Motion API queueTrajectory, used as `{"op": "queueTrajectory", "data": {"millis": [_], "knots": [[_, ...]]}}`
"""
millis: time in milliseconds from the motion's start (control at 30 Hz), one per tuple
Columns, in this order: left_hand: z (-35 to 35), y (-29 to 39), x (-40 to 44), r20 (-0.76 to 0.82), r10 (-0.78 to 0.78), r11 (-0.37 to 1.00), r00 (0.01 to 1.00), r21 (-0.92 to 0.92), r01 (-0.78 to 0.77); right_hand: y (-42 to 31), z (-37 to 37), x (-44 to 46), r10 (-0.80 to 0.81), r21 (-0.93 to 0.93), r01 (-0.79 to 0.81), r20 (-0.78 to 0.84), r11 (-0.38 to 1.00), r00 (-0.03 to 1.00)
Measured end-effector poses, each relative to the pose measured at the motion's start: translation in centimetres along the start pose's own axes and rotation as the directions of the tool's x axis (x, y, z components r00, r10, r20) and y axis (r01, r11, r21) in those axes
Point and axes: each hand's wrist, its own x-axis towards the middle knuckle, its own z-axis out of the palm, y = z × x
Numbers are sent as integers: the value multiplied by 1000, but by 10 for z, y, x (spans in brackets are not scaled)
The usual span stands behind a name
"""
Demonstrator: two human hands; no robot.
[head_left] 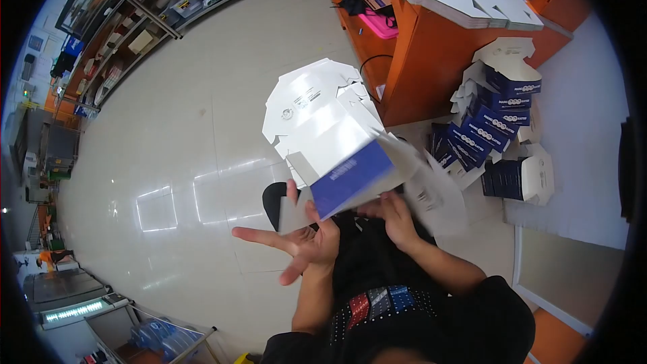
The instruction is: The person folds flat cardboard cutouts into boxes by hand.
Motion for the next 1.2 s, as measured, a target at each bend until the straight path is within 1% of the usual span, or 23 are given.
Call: {"op": "queueTrajectory", "data": {"millis": [33, 67, 100, 133, 167, 200, 233, 267, 300, 367, 400, 500, 533, 633, 733, 833, 933, 967, 1067, 1133, 1200], "knots": [[-4, -2, -5, 68, -18, 1000, 998, 12, 17, -14, -5, 0, 240, 40, -254, 218, 966, 946], [-16, -8, -22, 209, -98, 995, 973, 15, 97, -29, -6, 1, 377, -110, -362, 341, 926, 861], [-16, -9, -20, 249, -42, 999, 968, 32, 35, -42, -8, 1, 513, -269, -437, 433, 858, 741], [-16, -9, -18, 288, 16, 999, 958, 45, -30, -49, -8, -2, 351, -161, -312, 434, 936, 829], [-16, -10, -16, 325, 73, 994, 943, 53, -95, -53, -4, -6, 181, -49, -177, 414, 983, 892], [-18, -7, -13, 382, 89, 993, 920, 33, -110, -58, 0, -11, 8, 61, -33, 368, 998, 930], [-21, 0, -7, 424, 79, 995, 902, 20, -97, -72, 4, -13, -38, 299, -56, 301, 953, 953], [-23, 7, -2, 464, 69, 997, 883, 9, -82, -91, 8, -11, -70, 518, -56, 221, 854, 973], [-23, 7, -4, 478, 107, 993, 872, -10, -117, -101, 10, -6, -86, 707, -34, 134, 707, 987], [-19, 4, -8, 499, 188, 981, 846, -51, -188, -99, 7, 6, -46, 604, -18, 90, 797, 995], [-18, 2, -10, 503, 161, 984, 849, -18, -175, -96, 6, 11, -33, 546, -11, 71, 838, 997], [-25, 1, -5, 621, 85, 983, 779, 77, -168, -85, 10, 9, -58, 515, 15, 67, 857, 996], [-33, -5, -3, 690, 102, 981, 716, 49, -188, -88, 15, 6, -69, 499, 41, 37, 866, 997], [-43, -5, -1, 816, 90, 978, 572, 37, -207, -80, 12, 6, -41, 541, 32, 4, 840, 999], [-51, 2, 2, 913, 22, 972, 407, 75, -221, -78, 10, 2, -48, 497, 25, 32, 868, 998], [-54, 9, 4, 943, 6, 972, 333, 73, -225, -77, 23, -6, -51, 465, 41, 9, 884, 999], [-51, 5, 2, 940, -34, 980, 339, 98, -174, -63, 31, -13, -39, 460, 47, -28, 887, 999], [-50, 5, 0, 933, -29, 981, 358, 96, -169, -60, 33, -15, -35, 464, 50, -40, 884, 999], [-47, 2, -11, 910, -12, 986, 414, 79, -146, -58, 32, -19, -30, 494, 29, -6, 869, 1000], [-45, -1, -17, 889, 5, 991, 457, 56, -121, -48, 30, -22, -20, 468, 31, -29, 883, 999], [-44, -2, -22, 869, 29, 987, 495, 54, -152, -45, 28, -24, -18, 436, 32, -37, 899, 999]]}}
